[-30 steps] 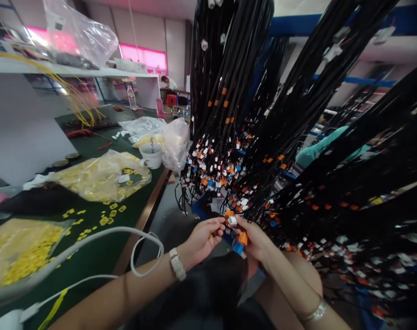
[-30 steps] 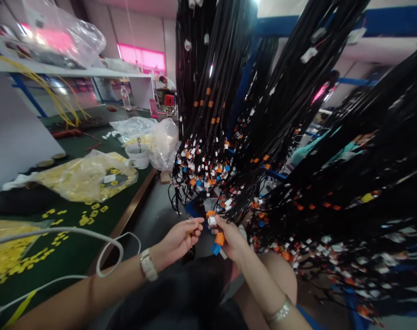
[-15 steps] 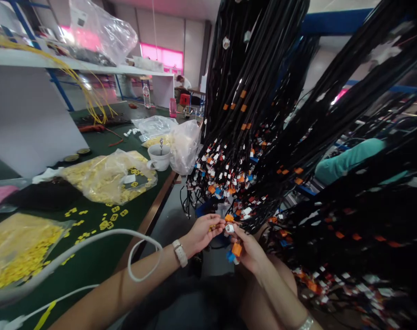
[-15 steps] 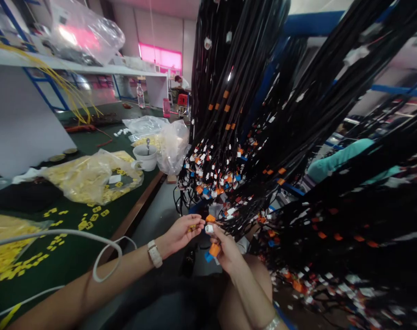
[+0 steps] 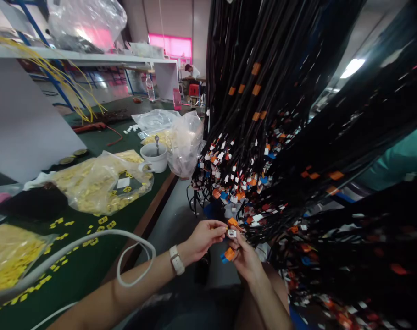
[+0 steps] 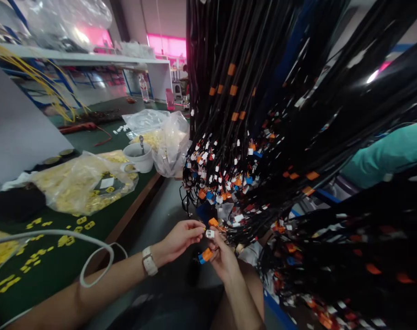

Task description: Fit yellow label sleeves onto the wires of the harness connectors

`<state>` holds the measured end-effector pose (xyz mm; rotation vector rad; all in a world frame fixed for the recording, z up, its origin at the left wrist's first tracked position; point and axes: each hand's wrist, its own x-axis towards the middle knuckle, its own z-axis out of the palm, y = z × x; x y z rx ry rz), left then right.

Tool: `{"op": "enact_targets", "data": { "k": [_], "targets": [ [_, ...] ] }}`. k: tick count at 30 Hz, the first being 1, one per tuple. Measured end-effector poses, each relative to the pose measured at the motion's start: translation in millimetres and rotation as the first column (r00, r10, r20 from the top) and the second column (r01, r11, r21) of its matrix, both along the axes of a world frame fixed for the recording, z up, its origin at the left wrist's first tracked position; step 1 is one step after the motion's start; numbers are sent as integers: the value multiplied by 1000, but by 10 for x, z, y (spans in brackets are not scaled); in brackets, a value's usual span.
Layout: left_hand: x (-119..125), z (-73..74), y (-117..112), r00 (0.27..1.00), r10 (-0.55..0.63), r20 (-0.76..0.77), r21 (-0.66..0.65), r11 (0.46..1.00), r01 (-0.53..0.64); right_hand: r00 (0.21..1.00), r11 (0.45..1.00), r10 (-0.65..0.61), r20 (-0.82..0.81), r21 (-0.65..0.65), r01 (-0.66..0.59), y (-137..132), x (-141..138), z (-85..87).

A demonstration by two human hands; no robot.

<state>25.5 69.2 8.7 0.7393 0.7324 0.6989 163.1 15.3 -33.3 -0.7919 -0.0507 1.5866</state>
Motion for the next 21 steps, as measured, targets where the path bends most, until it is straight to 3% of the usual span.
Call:
{"op": "enact_targets", "data": {
  "k": [6,14,21],
  "targets": [
    [19,-20,8,968,52,-244,115,993,-24,998,999,-25,63,32,23,71,-30,-108],
    [59,-4,-13,971,100,-219,294,955,-32,978,996,-82,190,44,75,49,-75,-138],
    [51,-62,-31,974,108,-200,307,951,-43,983,995,-98,155,50,91,81,-114,-150]
  ]
}}
